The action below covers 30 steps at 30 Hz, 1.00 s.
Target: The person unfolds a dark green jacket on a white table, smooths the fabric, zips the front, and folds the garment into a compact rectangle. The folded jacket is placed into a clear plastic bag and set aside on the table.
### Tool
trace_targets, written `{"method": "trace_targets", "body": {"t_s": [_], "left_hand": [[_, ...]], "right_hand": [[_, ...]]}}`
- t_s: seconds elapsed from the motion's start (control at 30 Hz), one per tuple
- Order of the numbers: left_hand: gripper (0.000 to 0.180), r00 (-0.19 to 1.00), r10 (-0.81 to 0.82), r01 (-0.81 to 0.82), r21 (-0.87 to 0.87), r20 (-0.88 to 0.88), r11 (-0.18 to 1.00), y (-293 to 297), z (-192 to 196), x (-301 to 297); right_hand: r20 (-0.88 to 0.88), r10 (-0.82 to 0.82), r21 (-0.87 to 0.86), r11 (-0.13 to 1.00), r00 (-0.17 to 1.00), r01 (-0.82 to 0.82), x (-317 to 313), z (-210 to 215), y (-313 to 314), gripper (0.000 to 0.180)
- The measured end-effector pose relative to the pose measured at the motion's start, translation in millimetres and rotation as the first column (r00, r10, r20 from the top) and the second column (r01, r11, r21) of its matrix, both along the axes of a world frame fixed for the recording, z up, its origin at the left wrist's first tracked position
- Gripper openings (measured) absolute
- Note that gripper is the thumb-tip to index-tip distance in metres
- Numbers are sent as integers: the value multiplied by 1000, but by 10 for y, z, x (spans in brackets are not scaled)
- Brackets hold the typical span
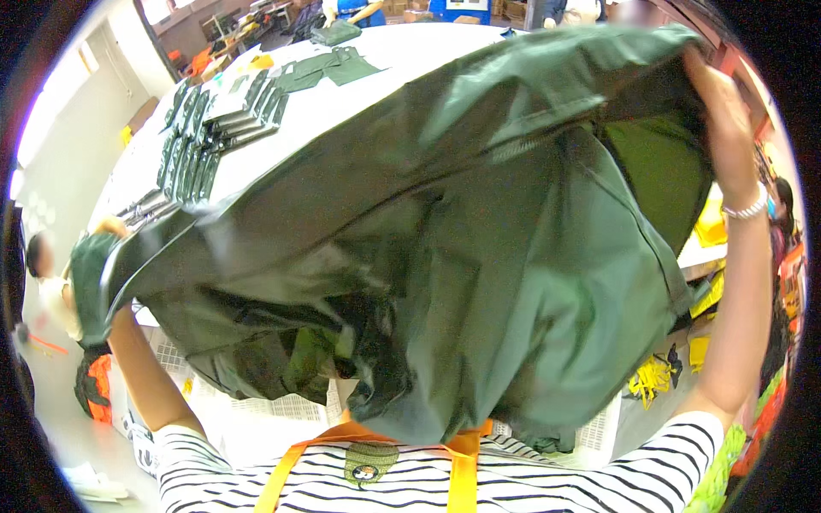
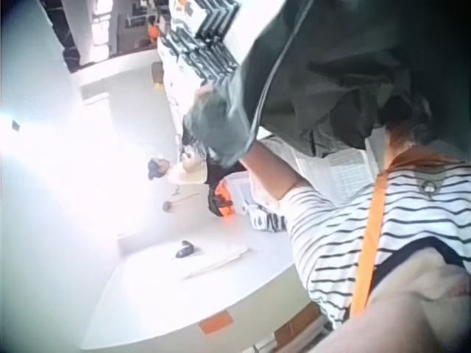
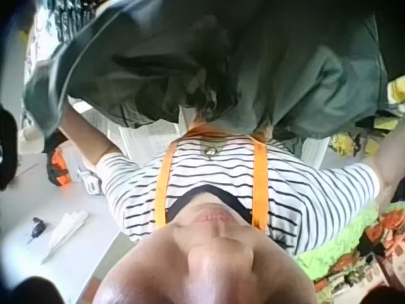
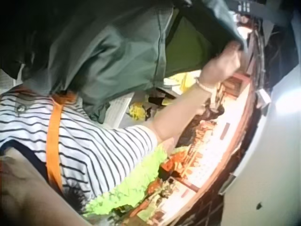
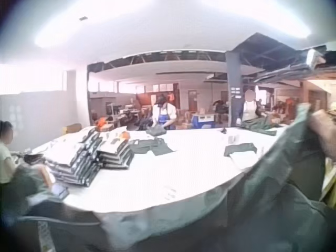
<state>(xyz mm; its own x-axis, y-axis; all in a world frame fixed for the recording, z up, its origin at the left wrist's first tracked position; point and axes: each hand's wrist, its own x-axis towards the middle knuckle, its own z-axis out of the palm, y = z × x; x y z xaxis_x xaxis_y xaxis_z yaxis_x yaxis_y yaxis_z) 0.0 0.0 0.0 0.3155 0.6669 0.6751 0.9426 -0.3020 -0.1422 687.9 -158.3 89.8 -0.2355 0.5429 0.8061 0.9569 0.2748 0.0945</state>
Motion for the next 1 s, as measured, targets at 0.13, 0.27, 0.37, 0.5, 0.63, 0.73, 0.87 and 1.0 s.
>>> {"method": "trace_targets", "body": {"t_s": [0.13,0.27,0.37,0.5,0.63,0.73,0.87,1.0], "left_hand": [[34,992,-122,126,177,-33,976,936,-677,-16],[26,964,-260,265,-130,56,956,2212,-1498,1031],[18,625,-169,488,-212,762,846,3149,-2469,1491],[43,810,564,-165,-859,162,484,3281,-2993,2277],[48,954,249,-27,-779,167,626,3349,-3224,2499],[33,796,34,475,-659,604,584,3505,-3453,2432],[34,687,487,172,-772,539,612,3999,-3535,2551],[51,847,491,-171,-768,206,618,4003,-3783,2845]], "right_hand": [[-422,-46,-206,978,905,-46,-60,-838,1437,37],[-130,-175,-218,965,976,144,302,-1930,2700,34],[-426,-349,-611,792,834,19,276,-2885,3524,36],[-410,-484,-760,650,773,4,470,-4248,4093,31],[-575,-510,-733,669,639,-125,439,-5036,4291,26],[-671,-574,-736,591,469,-329,206,-4962,4447,31],[-479,-552,-752,659,683,5,293,-4795,4564,25],[-172,-686,-817,500,707,287,97,-4768,4494,40]]}}
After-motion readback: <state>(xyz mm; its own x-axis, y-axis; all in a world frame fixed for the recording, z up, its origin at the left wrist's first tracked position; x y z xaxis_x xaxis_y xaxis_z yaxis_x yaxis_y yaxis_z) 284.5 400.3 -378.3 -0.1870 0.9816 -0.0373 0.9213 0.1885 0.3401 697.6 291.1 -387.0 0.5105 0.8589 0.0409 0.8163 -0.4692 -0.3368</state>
